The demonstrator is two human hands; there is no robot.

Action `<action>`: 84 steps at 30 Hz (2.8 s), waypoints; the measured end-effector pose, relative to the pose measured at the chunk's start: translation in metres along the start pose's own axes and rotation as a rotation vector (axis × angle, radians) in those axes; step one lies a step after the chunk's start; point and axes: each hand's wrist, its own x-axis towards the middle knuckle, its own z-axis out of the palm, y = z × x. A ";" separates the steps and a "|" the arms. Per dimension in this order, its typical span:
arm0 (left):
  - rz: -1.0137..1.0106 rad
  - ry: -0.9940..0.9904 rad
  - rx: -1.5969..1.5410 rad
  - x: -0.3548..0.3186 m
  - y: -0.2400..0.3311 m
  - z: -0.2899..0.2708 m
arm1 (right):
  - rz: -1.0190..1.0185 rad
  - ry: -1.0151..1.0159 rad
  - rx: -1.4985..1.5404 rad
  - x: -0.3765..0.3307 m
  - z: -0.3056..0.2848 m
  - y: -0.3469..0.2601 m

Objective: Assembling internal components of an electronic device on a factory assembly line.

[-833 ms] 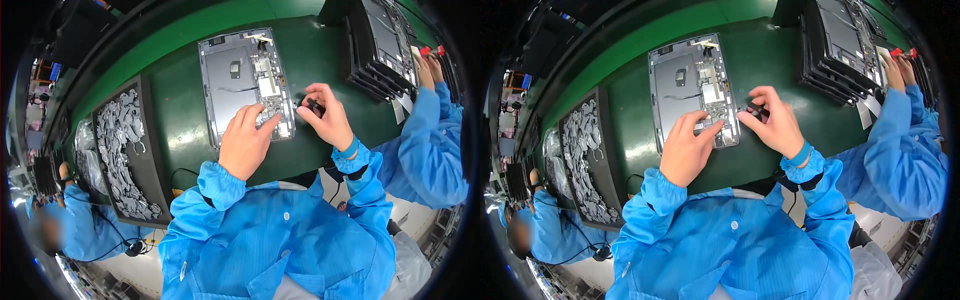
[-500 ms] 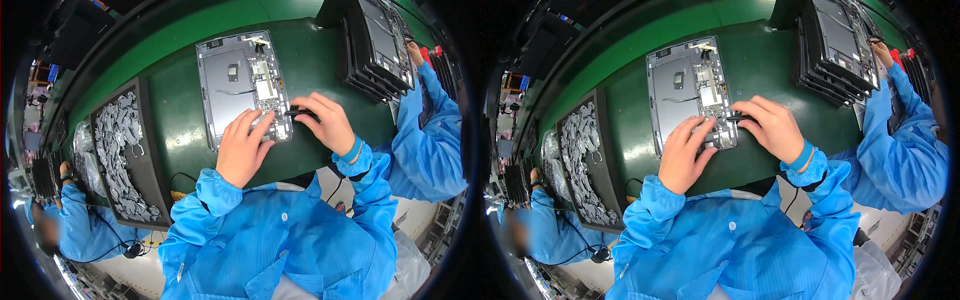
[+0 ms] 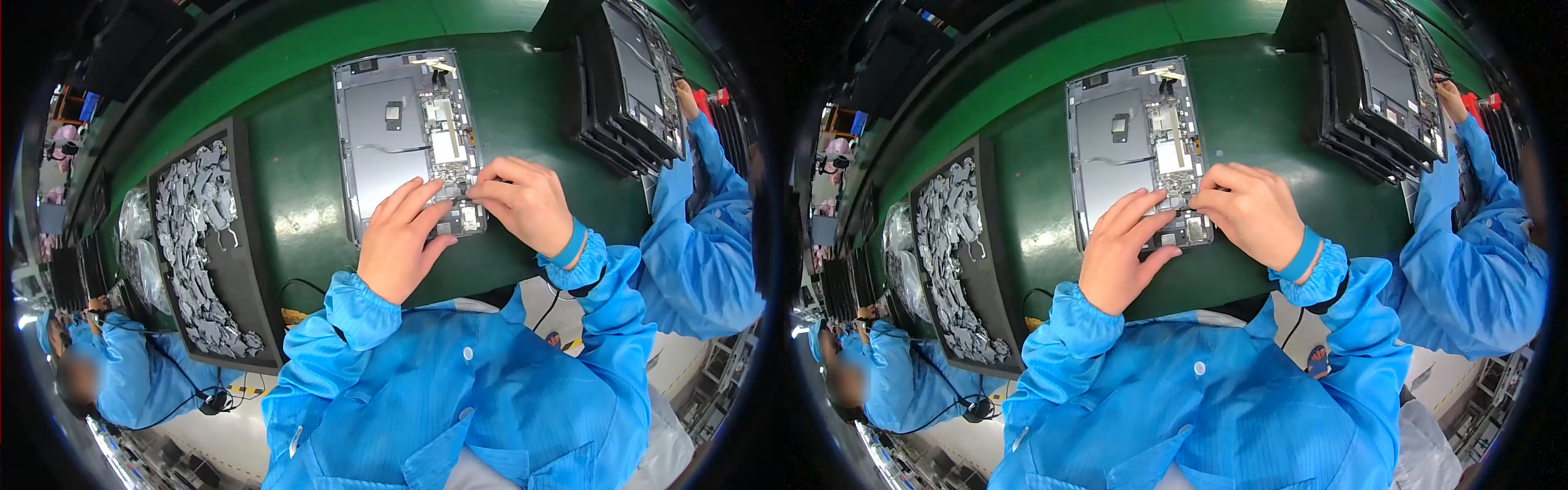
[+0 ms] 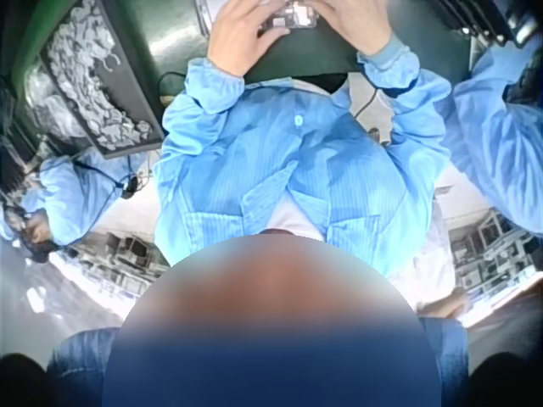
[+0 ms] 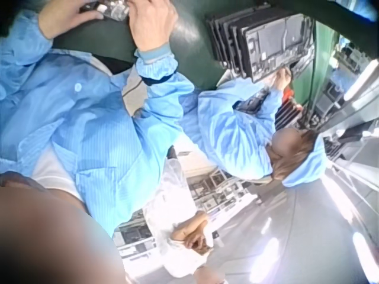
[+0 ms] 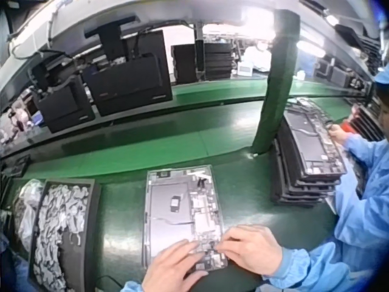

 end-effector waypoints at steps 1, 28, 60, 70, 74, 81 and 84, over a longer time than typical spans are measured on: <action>-0.001 -0.002 0.001 0.000 0.001 0.000 | -0.003 -0.003 0.003 0.001 0.000 -0.002; -0.785 0.450 -0.028 -0.091 -0.029 -0.142 | 0.691 -0.068 0.556 -0.003 0.011 0.044; -0.212 0.863 -0.301 -0.108 0.033 -0.175 | -0.512 -1.083 0.957 -0.026 0.173 -0.217; -0.096 0.587 -0.300 -0.049 -0.028 -0.056 | 0.077 -0.464 0.619 -0.010 0.037 -0.097; 0.136 0.429 -0.340 0.000 -0.017 -0.027 | 0.575 -0.036 0.758 -0.002 -0.006 -0.051; 0.256 0.107 -0.714 0.049 -0.031 -0.010 | 0.361 -0.142 0.806 0.015 -0.012 -0.016; 0.078 0.122 -0.990 0.064 -0.044 -0.020 | 0.433 0.030 0.610 0.026 -0.012 0.011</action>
